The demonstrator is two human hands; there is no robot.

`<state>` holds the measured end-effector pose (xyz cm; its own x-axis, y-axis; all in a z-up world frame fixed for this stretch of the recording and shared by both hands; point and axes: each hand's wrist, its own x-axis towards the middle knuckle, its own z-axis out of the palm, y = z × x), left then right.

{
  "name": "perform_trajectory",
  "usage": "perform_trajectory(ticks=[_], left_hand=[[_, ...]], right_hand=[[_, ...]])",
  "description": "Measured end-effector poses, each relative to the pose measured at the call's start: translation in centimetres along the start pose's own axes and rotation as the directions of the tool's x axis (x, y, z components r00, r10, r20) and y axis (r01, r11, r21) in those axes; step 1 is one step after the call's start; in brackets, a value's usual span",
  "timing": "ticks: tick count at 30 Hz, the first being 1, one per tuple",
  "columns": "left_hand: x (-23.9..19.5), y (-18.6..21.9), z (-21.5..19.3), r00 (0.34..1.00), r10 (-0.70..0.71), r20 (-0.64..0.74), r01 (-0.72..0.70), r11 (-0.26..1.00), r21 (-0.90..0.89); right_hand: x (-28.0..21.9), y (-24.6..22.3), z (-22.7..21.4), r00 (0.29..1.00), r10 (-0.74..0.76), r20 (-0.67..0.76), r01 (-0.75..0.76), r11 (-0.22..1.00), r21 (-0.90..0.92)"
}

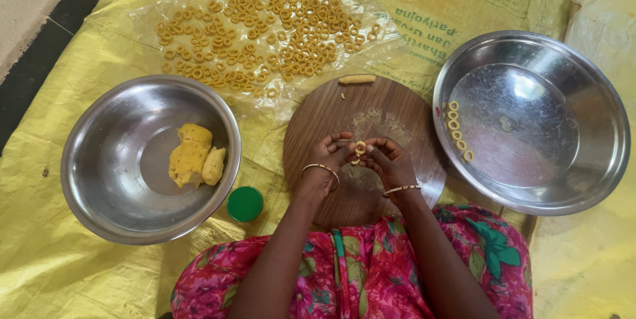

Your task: The person shapes small pieces of dough into ring shapes by hand on a wooden board. They roll the dough into thin strips, cut them into small pieces, and then form each piece into a ring, placing the finished rings into a metal bowl.

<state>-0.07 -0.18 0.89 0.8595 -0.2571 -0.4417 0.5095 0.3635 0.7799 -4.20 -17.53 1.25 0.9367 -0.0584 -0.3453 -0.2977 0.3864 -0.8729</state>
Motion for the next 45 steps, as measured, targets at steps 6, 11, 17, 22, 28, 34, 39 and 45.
perform_trajectory(ticks=[6, 11, 17, 22, 28, 34, 39, 45], left_hand=[[0.0, 0.1, 0.0, 0.999, -0.029, -0.014, 0.029, 0.999, -0.024], [0.1, -0.1, -0.1, 1.0, 0.004, 0.002, -0.004, 1.0, -0.001], [0.2, -0.3, -0.2, 1.0, 0.021, 0.018, -0.02, 0.999, -0.037], [0.2, -0.3, -0.2, 1.0, -0.004, 0.019, 0.004, 1.0, 0.014], [0.6, -1.1, 0.2, 0.99, 0.133, 0.056, -0.144, 0.938, 0.316], [1.6, -2.6, -0.4, 0.984, 0.174, 0.036, -0.176, 0.922, 0.346], [2.0, -3.3, -0.9, 0.981, 0.193, 0.013, -0.191, 0.954, 0.229], [2.0, -3.0, -0.6, 0.989, 0.147, 0.027, -0.149, 0.977, 0.154]], right_hand=[[0.3, 0.4, -0.2, 0.999, -0.031, -0.021, 0.031, 0.999, -0.034], [0.3, 0.5, -0.3, 0.999, -0.05, -0.017, 0.049, 0.997, -0.051], [0.1, 0.3, -0.2, 0.999, -0.048, -0.012, 0.047, 0.998, -0.031], [0.0, 0.3, -0.1, 0.998, -0.068, -0.015, 0.066, 0.993, -0.101], [-0.1, 0.3, 0.3, 0.987, -0.16, -0.012, 0.147, 0.931, -0.333], [-0.1, 0.0, 0.6, 0.975, -0.223, 0.0, 0.208, 0.913, -0.351], [-0.3, -0.1, 0.8, 0.981, -0.189, 0.046, 0.195, 0.948, -0.253], [-0.1, 0.0, 0.5, 0.983, -0.183, 0.001, 0.177, 0.947, -0.266]])
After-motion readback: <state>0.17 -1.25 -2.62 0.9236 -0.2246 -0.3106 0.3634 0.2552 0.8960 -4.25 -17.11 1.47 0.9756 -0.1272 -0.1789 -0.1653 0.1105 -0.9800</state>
